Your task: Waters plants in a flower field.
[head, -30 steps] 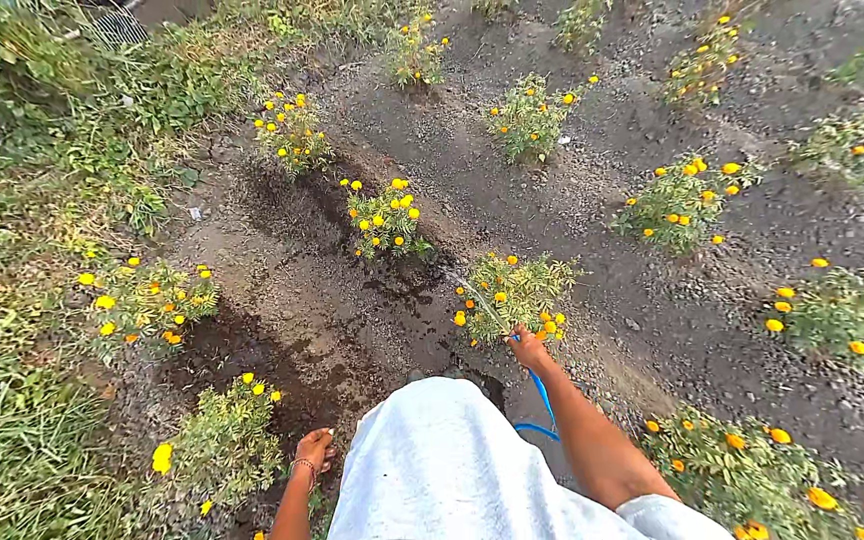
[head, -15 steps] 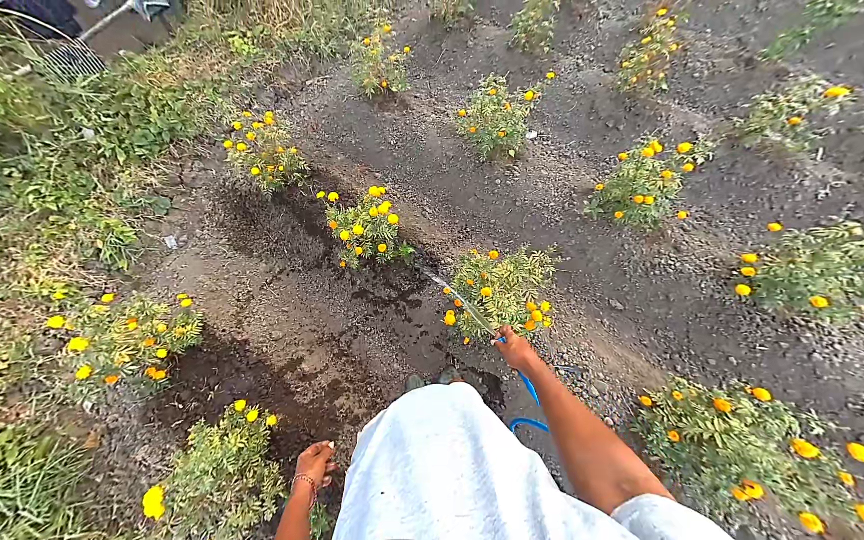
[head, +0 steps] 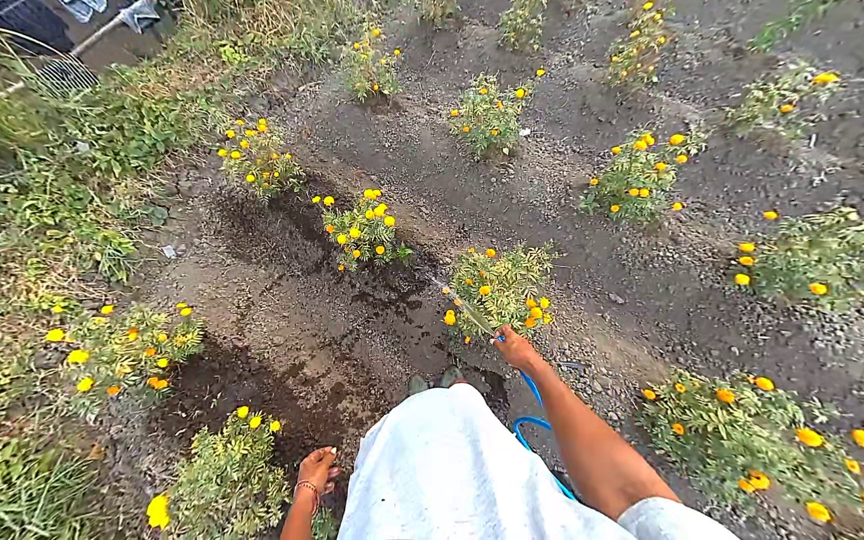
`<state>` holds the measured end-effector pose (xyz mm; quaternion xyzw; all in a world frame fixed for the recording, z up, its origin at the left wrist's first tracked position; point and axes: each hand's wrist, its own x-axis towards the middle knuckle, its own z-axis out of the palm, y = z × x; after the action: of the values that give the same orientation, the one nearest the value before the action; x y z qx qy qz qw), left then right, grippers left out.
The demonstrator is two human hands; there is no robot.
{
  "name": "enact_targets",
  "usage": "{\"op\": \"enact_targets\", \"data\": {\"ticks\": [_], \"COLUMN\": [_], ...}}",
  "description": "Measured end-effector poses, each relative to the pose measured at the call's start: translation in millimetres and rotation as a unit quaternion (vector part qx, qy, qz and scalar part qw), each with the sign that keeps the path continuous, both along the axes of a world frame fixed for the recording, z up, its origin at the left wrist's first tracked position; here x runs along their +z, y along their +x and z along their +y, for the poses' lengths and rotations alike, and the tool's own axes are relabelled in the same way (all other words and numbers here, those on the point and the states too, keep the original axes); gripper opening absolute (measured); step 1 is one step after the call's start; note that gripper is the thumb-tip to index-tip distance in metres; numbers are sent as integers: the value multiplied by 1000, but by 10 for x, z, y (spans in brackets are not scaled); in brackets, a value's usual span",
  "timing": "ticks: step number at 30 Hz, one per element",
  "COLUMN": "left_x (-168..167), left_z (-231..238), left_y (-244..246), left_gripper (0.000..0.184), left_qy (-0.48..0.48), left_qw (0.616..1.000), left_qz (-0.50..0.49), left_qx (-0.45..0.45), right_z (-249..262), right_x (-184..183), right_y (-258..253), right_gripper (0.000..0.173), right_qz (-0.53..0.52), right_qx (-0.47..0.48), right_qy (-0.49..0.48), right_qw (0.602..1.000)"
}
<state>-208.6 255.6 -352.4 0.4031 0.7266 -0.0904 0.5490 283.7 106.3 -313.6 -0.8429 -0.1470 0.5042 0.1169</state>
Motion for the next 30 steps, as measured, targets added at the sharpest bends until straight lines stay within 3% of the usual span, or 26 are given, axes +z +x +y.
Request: {"op": "enact_targets", "data": {"ticks": [10,20,30], "left_x": [31,36,78], "left_z": [-21,37,106], "left_y": [29,26,134], "left_gripper": [32,32,32], "left_qy": [-12,2,-4], "left_qw": [1000,1000,1000], "left_qz": [4,3,2], "left_qx": [-13,-27,-29], "right_z": [223,-6,-41], "right_x": [144,63,73], "right_y": [-25,45,92], "right_gripper": [34,37,35], "right_qz": [-9,-15,-17], "right_qx": [36,-43,-34], "right_qy": [50,28,20], "right_qw": [998,999,999]}}
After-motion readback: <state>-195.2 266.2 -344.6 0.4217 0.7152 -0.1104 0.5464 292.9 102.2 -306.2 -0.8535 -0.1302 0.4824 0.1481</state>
